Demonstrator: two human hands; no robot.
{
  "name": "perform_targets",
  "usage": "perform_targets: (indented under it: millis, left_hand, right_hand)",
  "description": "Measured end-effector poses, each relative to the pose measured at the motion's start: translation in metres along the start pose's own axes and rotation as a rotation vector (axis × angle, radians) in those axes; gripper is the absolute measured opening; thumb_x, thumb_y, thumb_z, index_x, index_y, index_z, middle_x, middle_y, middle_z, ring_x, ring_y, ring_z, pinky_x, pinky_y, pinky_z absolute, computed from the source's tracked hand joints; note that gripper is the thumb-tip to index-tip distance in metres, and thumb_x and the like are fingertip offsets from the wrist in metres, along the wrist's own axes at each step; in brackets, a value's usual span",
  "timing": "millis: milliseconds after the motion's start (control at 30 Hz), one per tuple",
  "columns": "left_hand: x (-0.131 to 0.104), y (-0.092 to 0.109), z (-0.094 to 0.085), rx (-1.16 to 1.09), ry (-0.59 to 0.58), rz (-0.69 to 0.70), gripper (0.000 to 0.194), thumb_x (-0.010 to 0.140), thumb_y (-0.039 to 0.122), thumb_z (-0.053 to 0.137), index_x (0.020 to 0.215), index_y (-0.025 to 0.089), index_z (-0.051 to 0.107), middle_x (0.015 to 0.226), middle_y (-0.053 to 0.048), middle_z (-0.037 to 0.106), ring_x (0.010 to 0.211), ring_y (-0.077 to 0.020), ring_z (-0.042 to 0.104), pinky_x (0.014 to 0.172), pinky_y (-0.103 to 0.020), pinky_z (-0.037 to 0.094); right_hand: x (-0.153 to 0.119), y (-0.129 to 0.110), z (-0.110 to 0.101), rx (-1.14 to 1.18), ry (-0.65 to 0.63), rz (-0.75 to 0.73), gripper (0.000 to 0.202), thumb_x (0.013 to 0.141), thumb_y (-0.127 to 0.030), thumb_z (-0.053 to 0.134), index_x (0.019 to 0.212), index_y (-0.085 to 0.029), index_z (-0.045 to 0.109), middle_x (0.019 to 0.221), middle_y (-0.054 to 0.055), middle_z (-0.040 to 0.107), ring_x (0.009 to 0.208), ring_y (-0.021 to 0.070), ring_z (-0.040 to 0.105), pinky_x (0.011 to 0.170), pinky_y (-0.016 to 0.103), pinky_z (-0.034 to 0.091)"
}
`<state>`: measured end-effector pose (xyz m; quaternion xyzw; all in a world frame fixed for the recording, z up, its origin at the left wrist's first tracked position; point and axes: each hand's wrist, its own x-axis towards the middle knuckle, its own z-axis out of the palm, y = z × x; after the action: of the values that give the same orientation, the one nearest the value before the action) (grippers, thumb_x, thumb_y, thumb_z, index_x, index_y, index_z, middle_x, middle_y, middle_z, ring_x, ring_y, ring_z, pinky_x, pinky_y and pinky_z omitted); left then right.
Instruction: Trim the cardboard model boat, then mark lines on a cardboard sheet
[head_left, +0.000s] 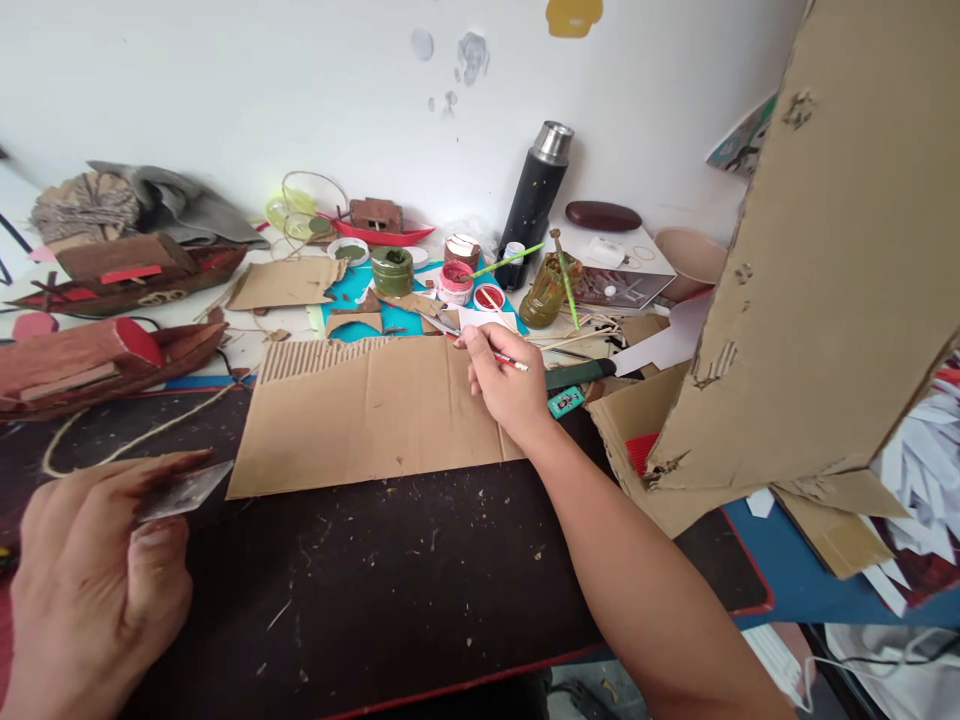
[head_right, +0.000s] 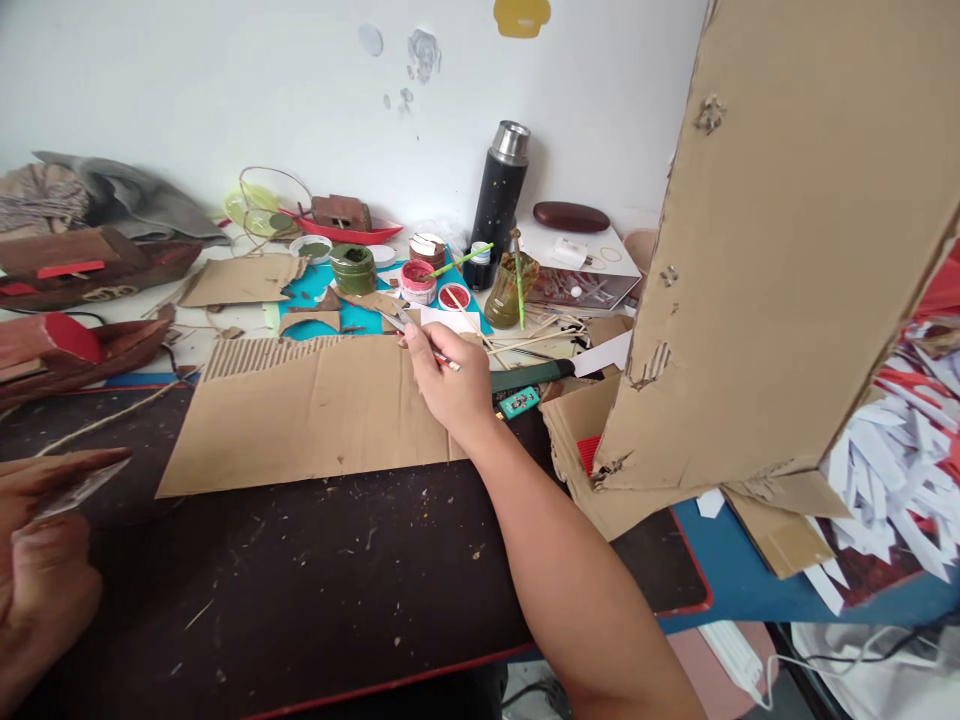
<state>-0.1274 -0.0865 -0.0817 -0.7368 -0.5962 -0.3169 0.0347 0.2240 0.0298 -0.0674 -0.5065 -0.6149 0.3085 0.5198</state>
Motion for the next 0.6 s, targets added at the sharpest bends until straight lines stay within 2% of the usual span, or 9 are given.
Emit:
perform_targets:
  millis: [133,400,600]
  left_hand:
    - [0.002,0.007,0.000,0.008,0.002,0.009,0.042,0.103,0.042,0.040,0.123,0.022,0.070,0.106,-0.017,0.067,0.107,-0.0412,0.059,0.101,-0.058,0.043]
    - [-0.002,0.003,0.003,0.028,-0.006,-0.016,0.044,0.104,0.045,0.043,0.129,0.021,0.069,0.109,-0.017,0.066,0.109,-0.0412,0.058,0.108,-0.064,0.044]
    - [0.005,0.018,0.003,0.105,-0.014,-0.023,0.035,0.105,0.045,0.049,0.128,0.024,0.066,0.109,-0.015,0.067,0.109,-0.0409,0.062,0.107,-0.063,0.048]
  right_hand:
    - [0.000,0.001,0.000,0.008,0.012,-0.011,0.048,0.106,-0.064,0.057,0.088,-0.023,0.073,0.059,-0.004,0.056,0.055,0.0130,0.055,0.053,0.026,0.041]
    - [0.000,-0.002,0.000,0.007,0.018,-0.032,0.040,0.108,-0.054,0.059,0.088,-0.023,0.074,0.059,-0.004,0.055,0.056,0.0125,0.054,0.056,0.026,0.042]
    - [0.000,-0.002,-0.001,0.009,0.019,-0.046,0.035,0.109,-0.047,0.059,0.089,-0.022,0.076,0.061,-0.004,0.057,0.057,0.0125,0.055,0.056,0.026,0.042]
